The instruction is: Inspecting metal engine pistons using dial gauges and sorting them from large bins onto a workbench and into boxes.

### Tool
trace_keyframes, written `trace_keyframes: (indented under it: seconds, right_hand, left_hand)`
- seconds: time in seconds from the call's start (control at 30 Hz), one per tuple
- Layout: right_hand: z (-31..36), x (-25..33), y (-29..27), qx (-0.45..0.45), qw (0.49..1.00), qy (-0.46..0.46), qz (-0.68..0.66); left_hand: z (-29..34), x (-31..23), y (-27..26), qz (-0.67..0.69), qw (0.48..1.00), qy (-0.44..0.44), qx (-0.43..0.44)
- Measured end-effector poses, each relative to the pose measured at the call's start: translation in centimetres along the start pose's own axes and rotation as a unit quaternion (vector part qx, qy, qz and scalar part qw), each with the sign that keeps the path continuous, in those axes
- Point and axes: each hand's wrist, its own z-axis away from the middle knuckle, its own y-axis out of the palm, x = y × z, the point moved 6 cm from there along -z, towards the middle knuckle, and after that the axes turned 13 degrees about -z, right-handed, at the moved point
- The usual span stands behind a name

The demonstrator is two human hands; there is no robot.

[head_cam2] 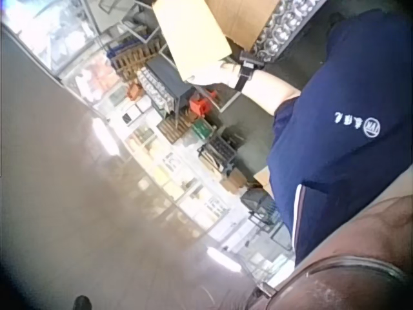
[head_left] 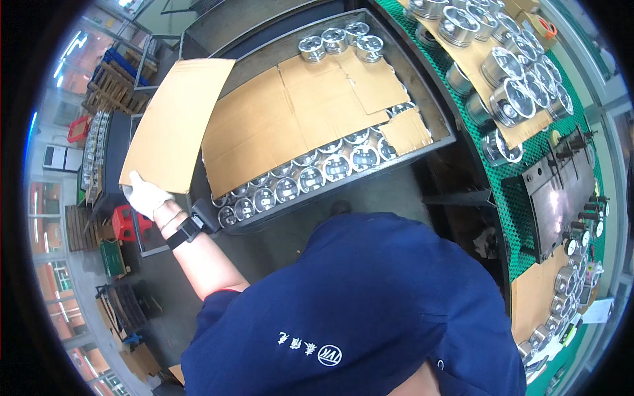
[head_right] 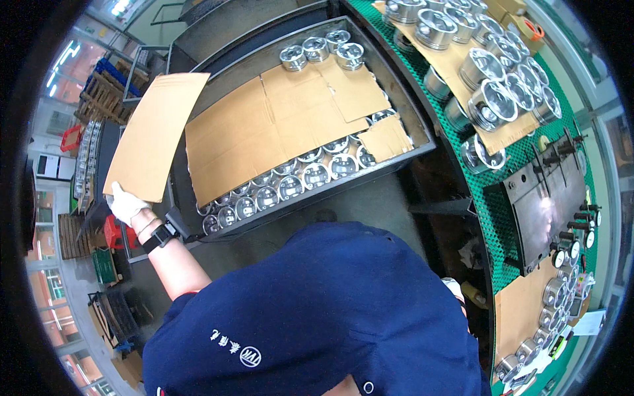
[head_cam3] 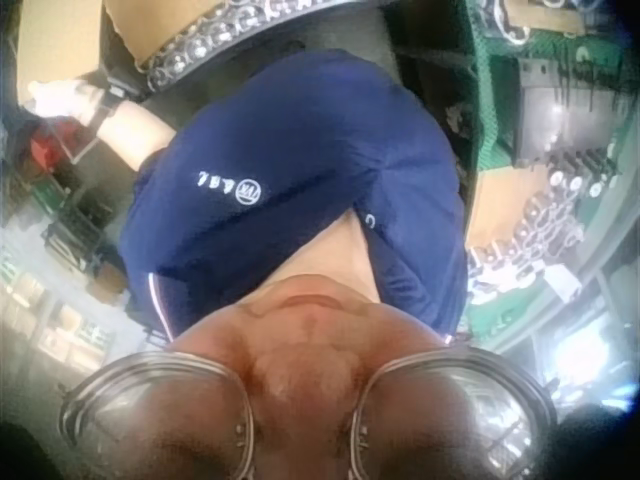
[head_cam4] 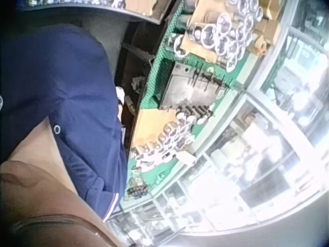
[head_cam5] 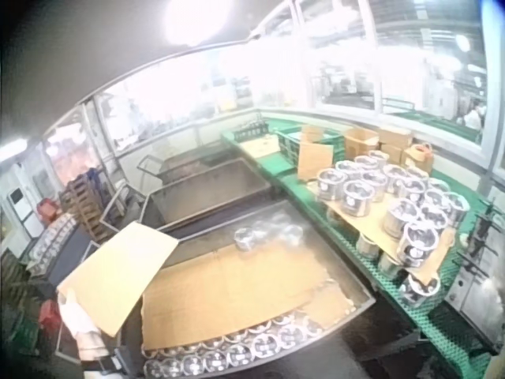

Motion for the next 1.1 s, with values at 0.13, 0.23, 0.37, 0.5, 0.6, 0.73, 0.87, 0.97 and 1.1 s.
trace_keyframes:
  seconds: [0.13, 0.23, 0.37, 0.5, 0.6, 0.73, 0.87, 0.97, 1.1]
  right_hand:
    - [3.4, 7.2, 0.2, -0.003, 1.000, 0.008, -0.014]
    - [6.9, 13.4, 0.1, -0.010, 0.999, 0.019, -0.030]
    - [10.2, 18.7, 0.3, -0.021, 0.998, 0.031, -0.053]
    - [6.2, 16.3, 3.5, 0.002, 0.999, -0.026, -0.042]
    - [7.3, 18.2, 4.4, 0.018, 1.000, -0.011, 0.009]
    - [8.9, 15.2, 6.0, 0.001, 0.999, -0.010, -0.037]
    - [12.2, 11.2, 6.3, -0.036, 0.996, 0.059, -0.061]
    - [15.5, 11.8, 6.2, -0.034, 0.996, 0.075, -0.026]
    - [14.3, 0.8, 9.2, -0.029, 0.985, 0.094, -0.142]
  left_hand:
    - [-0.9, 0.3, 1.6, 0.027, 0.998, 0.044, 0.019]
    - [-0.8, 0.6, 3.5, 0.080, 0.995, 0.062, 0.006]
    - [-0.3, 6.6, 6.2, 0.110, 0.991, 0.081, 0.008]
    - [10.9, 13.8, 14.1, 0.083, 0.930, -0.189, 0.304]
    - [18.7, 25.2, 14.9, -0.147, 0.834, -0.064, 0.528]
    - [21.7, 15.5, 16.4, -0.217, 0.749, 0.128, 0.613]
    - [15.9, 10.1, 19.7, -0.264, 0.781, 0.191, 0.532]
    - [12.1, 1.9, 21.4, -0.008, 0.841, 0.142, 0.522]
    - [13.5, -11.1, 19.4, 0.238, 0.705, 0.209, 0.634]
